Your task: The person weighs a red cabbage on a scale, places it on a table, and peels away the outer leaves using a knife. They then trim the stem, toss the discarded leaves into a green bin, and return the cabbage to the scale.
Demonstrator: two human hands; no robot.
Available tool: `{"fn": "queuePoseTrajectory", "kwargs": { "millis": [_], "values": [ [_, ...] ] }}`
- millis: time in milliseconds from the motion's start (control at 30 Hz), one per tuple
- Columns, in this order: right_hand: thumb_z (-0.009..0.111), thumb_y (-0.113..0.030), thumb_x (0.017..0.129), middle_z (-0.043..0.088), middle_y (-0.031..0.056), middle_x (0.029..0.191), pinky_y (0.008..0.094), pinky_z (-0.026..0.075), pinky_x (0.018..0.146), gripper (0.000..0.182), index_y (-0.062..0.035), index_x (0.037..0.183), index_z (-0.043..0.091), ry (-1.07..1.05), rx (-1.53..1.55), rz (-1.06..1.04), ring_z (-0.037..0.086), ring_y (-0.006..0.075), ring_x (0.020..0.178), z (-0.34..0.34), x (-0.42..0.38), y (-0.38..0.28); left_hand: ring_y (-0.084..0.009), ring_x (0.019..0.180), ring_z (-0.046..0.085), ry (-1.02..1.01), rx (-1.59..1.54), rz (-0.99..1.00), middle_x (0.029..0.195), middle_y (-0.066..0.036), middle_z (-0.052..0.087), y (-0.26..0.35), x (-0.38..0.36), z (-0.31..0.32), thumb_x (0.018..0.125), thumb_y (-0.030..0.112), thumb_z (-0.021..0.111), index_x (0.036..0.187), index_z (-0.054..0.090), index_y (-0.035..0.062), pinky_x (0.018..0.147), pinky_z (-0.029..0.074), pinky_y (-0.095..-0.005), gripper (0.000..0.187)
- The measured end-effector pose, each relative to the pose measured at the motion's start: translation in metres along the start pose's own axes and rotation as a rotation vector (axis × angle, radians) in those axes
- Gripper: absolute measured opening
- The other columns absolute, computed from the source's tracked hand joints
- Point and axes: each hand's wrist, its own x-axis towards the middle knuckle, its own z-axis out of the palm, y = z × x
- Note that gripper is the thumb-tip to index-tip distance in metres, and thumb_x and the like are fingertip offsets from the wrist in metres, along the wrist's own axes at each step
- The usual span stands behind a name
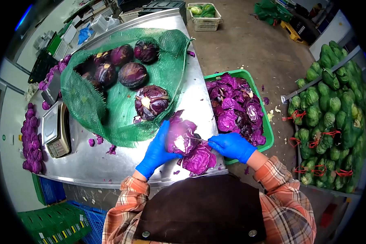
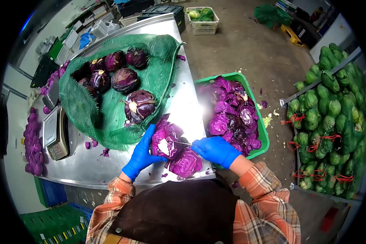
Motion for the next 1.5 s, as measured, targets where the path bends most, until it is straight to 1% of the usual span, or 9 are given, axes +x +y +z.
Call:
{"fn": "queuePoseTrajectory", "kwargs": {
  "millis": [433,633,833,933,1067,1133,1267,1367,1500],
  "values": [
    [0.046,-0.039,0.093,0.062,0.024,0.093,0.0473,0.049,0.071,0.037,-0.0057,0.093,0.063,0.177,0.185,0.335,0.06,0.043,0.084,-0.001,0.014,0.043,-0.0299,0.14,0.028,-0.102,-0.011,0.055,0.153,-0.015,0.026,0.01,0.004,-0.01,0.057,0.025,0.089,0.148,0.023,0.0077,0.112,0.031,-0.0383,0.114],
    [0.063,-0.04,0.089,0.055,0.0165,0.129,0.032,0.048,0.088,0.075,-0.0102,0.148,0.028,-0.06,1.044,0.474,0.055,0.0233,0.114,0.013,0.041,-0.029,-0.0305,0.139,0.029,-0.1,0.006,0.106,0.152,-0.015,0.028,-0.004,-0.009,-0.008,0.055,0.028,0.09,0.148,0.023,0.0085,0.112,0.03,-0.0385,0.117],
    [0.051,-0.045,0.093,0.062,0.0084,0.102,0.0319,0.049,0.053,0.057,-0.0119,0.139,0.044,-0.256,1.04,0.506,0.053,0.0161,0.066,0.061,0.073,-0.02,-0.0344,0.125,0.046,0.065,-0.065,-0.149,0.139,-0.019,0.042,0.007,-0.054,-0.024,0.053,0.036,0.092,0.144,0.029,0.0039,0.107,0.036,-0.0425,0.115],
    [0.046,-0.04,0.096,0.062,0.0099,0.088,0.033,0.05,0.061,0.044,-0.0059,0.123,0.054,-0.177,0.787,0.359,0.055,0.0187,0.066,0.085,0.073,-0.048,-0.0425,0.127,0.04,0.042,0.424,-0.222,0.137,-0.027,0.04,0.041,-0.037,-0.004,0.055,0.043,0.088,0.143,0.03,-0.0001,0.105,0.036,-0.0466,0.114],
    [0.047,-0.024,0.095,0.065,0.0167,0.09,0.0357,0.05,0.078,0.032,-0.0009,0.115,0.056,0.012,0.974,0.414,0.062,0.0249,0.078,0.116,0.07,-0.035,-0.0416,0.133,0.034,0.221,0.177,-0.105,0.143,-0.028,0.032,-0.011,-0.068,-0.017,0.057,0.039,0.088,0.145,0.029,0.0023,0.109,0.031,-0.0456,0.112],
    [0.042,-0.035,0.099,0.064,0.009,0.094,0.0277,0.045,0.042,0.044,-0.0134,0.137,0.047,-0.088,1.122,0.645,0.052,0.0118,0.055,0.115,0.066,-0.009,-0.0328,0.131,0.039,0.264,-0.159,-0.257,0.143,-0.021,0.035,-0.028,-0.083,-0.027,0.061,0.03,0.088,0.145,0.029,0.0028,0.108,0.034,-0.0413,0.106],
    [0.042,-0.035,0.099,0.053,0.003,0.07,0.0285,0.045,0.041,0.042,-0.0231,0.139,0.046,0.108,0.862,0.752,0.047,0.012,0.046,0.074,0.059,0.023,-0.0237,0.125,0.044,0.353,-0.68,-0.361,0.138,-0.013,0.043,-0.043,-0.099,-0.032,0.068,0.019,0.084,0.144,0.032,0.0057,0.106,0.038,-0.0365,0.093],
    [0.053,-0.027,0.094,0.067,0.0147,0.094,0.0391,0.051,0.069,0.045,-0.0091,0.135,0.049,0.478,0.489,0.237,0.063,0.0217,0.073,0.096,0.061,0.05,-0.0222,0.124,0.045,0.429,-0.748,-0.368,0.134,-0.011,0.046,-0.063,-0.103,-0.023,0.077,0.024,0.076,0.142,0.036,0.0091,0.105,0.038,-0.0363,0.078],
    [0.061,-0.031,0.09,0.064,0.0118,0.09,0.0316,0.051,0.059,0.056,-0.0146,0.14,0.043,-0.094,1.021,0.331,0.059,0.0162,0.066,0.093,0.066,-0.033,-0.0218,0.12,0.049,0.407,-1.047,-0.518,0.133,-0.009,0.047,-0.071,-0.087,-0.007,0.088,0.041,0.063,0.14,0.038,0.0102,0.103,0.04,-0.0368,0.066]
  ]
}}
